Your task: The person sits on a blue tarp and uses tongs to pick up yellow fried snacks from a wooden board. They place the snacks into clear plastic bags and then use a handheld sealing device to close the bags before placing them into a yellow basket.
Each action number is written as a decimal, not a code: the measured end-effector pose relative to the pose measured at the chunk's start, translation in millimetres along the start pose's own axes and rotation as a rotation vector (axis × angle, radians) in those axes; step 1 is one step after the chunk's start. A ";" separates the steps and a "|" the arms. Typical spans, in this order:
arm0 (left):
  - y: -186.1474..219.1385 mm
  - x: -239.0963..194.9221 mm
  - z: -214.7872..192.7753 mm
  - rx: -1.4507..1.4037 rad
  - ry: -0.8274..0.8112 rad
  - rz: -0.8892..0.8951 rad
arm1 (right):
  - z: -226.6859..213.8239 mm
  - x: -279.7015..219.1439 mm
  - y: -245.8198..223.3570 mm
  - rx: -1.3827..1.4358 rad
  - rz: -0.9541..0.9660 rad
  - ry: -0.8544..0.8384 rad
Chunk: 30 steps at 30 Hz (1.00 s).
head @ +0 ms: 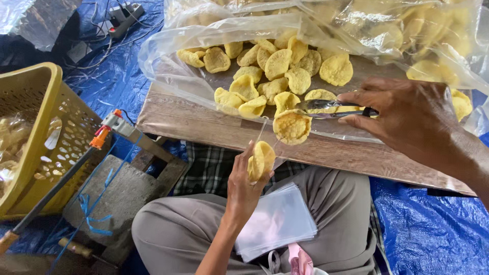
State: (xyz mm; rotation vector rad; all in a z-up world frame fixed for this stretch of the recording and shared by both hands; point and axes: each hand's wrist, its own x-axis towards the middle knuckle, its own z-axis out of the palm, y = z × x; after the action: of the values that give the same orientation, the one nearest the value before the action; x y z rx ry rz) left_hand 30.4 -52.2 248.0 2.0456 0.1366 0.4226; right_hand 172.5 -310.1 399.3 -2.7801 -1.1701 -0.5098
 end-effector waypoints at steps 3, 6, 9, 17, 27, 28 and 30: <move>2.1 -9.8 -4.1 0.029 0.041 0.040 | 3.6 -3.4 -18.6 -0.091 0.053 -0.254; -4.7 -15.7 -6.1 -0.279 -0.100 -0.074 | 17.3 -13.3 -42.8 -0.036 -0.129 -0.110; -25.3 -13.3 -0.2 -0.840 -0.361 -0.215 | 26.4 -20.8 -47.1 -0.008 -0.121 -0.074; -57.4 -12.8 14.6 -1.162 -0.356 -0.258 | 57.7 -3.9 71.4 -0.029 0.257 -0.103; -19.1 7.4 9.1 -1.106 -0.191 -0.241 | 161.6 17.5 10.4 0.623 0.271 0.248; -19.7 8.6 10.7 -1.013 -0.146 -0.191 | 160.0 12.7 -23.1 1.192 0.407 0.097; -21.8 11.5 13.9 -0.830 -0.055 -0.087 | 155.1 15.2 -80.5 1.512 0.667 0.017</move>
State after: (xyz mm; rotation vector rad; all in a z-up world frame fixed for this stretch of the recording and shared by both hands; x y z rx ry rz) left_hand 47.8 -49.8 225.8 1.2272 0.0078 0.2967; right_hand 167.4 -211.7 254.2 -1.5643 -0.2265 0.3349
